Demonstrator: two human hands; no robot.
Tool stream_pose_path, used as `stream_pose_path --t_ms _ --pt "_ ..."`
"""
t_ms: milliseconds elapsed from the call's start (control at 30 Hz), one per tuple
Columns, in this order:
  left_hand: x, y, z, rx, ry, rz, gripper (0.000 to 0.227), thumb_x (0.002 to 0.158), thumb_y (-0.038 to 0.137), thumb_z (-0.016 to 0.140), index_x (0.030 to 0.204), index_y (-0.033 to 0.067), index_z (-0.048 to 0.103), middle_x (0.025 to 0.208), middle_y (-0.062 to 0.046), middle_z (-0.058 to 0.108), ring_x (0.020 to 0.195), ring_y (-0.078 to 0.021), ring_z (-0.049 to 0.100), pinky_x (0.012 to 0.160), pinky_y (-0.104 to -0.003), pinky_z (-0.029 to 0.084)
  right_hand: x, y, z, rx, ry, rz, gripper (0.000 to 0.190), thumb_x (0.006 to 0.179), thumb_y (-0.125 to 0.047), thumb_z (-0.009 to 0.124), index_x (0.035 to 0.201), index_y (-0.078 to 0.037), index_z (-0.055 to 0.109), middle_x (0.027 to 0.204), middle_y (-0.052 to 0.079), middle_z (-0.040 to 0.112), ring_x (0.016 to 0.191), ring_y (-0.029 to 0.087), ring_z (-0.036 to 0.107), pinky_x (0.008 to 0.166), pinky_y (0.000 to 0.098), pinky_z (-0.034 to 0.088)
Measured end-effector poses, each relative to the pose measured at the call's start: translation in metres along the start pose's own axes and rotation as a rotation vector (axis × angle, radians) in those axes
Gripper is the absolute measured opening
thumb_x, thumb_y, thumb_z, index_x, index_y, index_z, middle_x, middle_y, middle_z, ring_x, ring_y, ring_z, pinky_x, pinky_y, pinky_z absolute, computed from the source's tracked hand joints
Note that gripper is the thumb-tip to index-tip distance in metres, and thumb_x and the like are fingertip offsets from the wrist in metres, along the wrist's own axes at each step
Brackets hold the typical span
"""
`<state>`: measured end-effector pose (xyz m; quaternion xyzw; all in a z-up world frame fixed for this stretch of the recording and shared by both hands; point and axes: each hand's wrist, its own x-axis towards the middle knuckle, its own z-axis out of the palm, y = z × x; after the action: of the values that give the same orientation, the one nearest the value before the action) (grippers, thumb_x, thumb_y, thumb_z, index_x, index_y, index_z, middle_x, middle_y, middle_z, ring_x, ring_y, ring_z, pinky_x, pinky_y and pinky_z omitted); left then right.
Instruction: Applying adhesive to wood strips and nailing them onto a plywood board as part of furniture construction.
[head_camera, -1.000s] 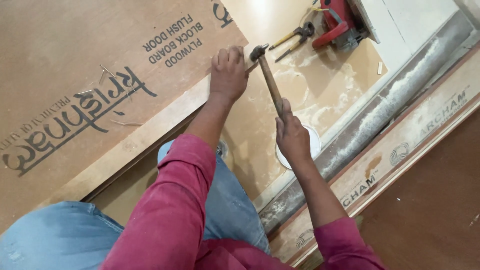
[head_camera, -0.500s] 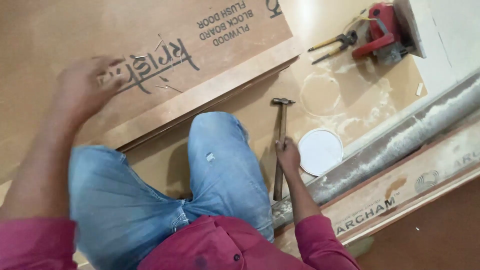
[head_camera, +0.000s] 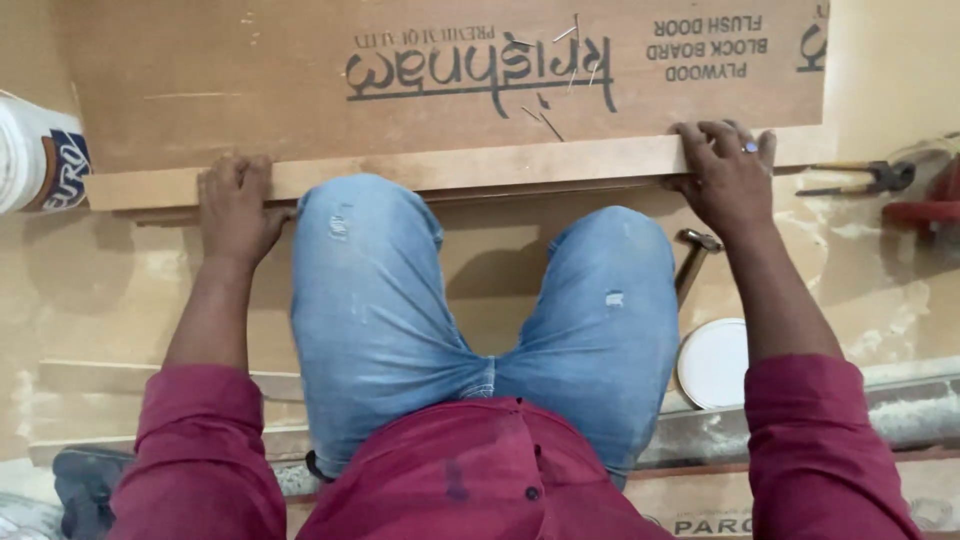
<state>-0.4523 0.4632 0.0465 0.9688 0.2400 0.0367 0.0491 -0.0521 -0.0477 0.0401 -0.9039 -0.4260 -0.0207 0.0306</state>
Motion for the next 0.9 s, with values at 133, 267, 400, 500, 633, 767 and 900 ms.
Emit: stream_pose_path --t_ms 133,267,400,500,633,767,900 --pt "-0.001 -0.002 0.004 0.034 0.063 0.013 0.070 0.072 0.022 0.092 0.134 0.0121 0.061 0.125 -0.013 0.056 0.123 -0.0344 0.051 0.109 -0.055 0.034 -0.003 -0.001 0.002 -0.061 0.044 -0.027 0.060 0.087 -0.038 0.088 0.137 -0.021 0.059 0.131 0.007 0.060 0.133 0.032 0.055 0.112 0.0601 0.038" --pt "-0.006 -0.025 0.030 0.103 0.109 0.022 0.055 0.084 0.018 0.090 0.132 0.0176 0.064 0.124 -0.004 0.058 0.129 -0.0248 0.053 0.111 -0.048 0.033 -0.002 -0.004 0.005 -0.103 0.040 -0.022 0.058 0.087 -0.031 0.089 0.136 -0.022 0.059 0.131 0.007 0.060 0.132 0.032 0.055 0.113 0.0589 0.038" --pt "-0.006 -0.027 0.037 0.073 0.083 -0.013 0.045 0.084 0.007 0.080 0.126 0.0156 0.064 0.126 -0.005 0.057 0.124 -0.0254 0.052 0.108 -0.049 0.033 0.001 -0.011 0.002 -0.064 0.029 0.008 0.063 0.085 -0.023 0.088 0.141 -0.020 0.059 0.133 0.009 0.058 0.133 0.034 0.054 0.115 0.0619 0.035" --pt "-0.012 -0.022 0.042 0.130 0.113 0.021 0.043 0.086 -0.003 0.071 0.124 0.0147 0.062 0.128 -0.005 0.056 0.127 -0.0251 0.051 0.107 -0.049 0.032 -0.004 -0.016 0.005 -0.105 0.019 0.020 0.067 0.084 -0.018 0.087 0.144 -0.015 0.057 0.138 0.012 0.056 0.135 0.035 0.051 0.116 0.0629 0.033" --pt "-0.015 -0.022 0.052 0.156 0.132 0.012 0.041 0.094 -0.003 0.068 0.130 0.0119 0.055 0.128 -0.008 0.051 0.135 -0.0280 0.048 0.111 -0.054 0.032 -0.003 -0.026 0.010 -0.092 0.077 0.037 0.077 0.088 -0.022 0.085 0.154 -0.004 0.049 0.141 0.017 0.051 0.141 0.040 0.045 0.115 0.0649 0.031" --pt "-0.006 -0.012 0.050 0.152 0.163 -0.057 0.054 0.087 0.003 0.073 0.137 0.0100 0.052 0.138 -0.015 0.050 0.143 -0.0371 0.044 0.110 -0.060 0.031 -0.042 -0.051 0.053 -0.086 0.199 0.079 0.070 0.103 -0.028 0.079 0.158 -0.002 0.043 0.151 0.021 0.048 0.150 0.037 0.043 0.120 0.0649 0.027" --pt "-0.013 0.007 0.039 0.015 0.052 -0.260 0.077 0.078 0.008 0.071 0.150 0.0108 0.042 0.151 -0.019 0.038 0.151 -0.0395 0.023 0.118 -0.067 0.013 -0.003 -0.087 0.104 0.273 0.255 -0.126 0.064 0.103 -0.025 0.078 0.153 -0.002 0.046 0.144 0.019 0.050 0.142 0.034 0.046 0.113 0.0605 0.030"
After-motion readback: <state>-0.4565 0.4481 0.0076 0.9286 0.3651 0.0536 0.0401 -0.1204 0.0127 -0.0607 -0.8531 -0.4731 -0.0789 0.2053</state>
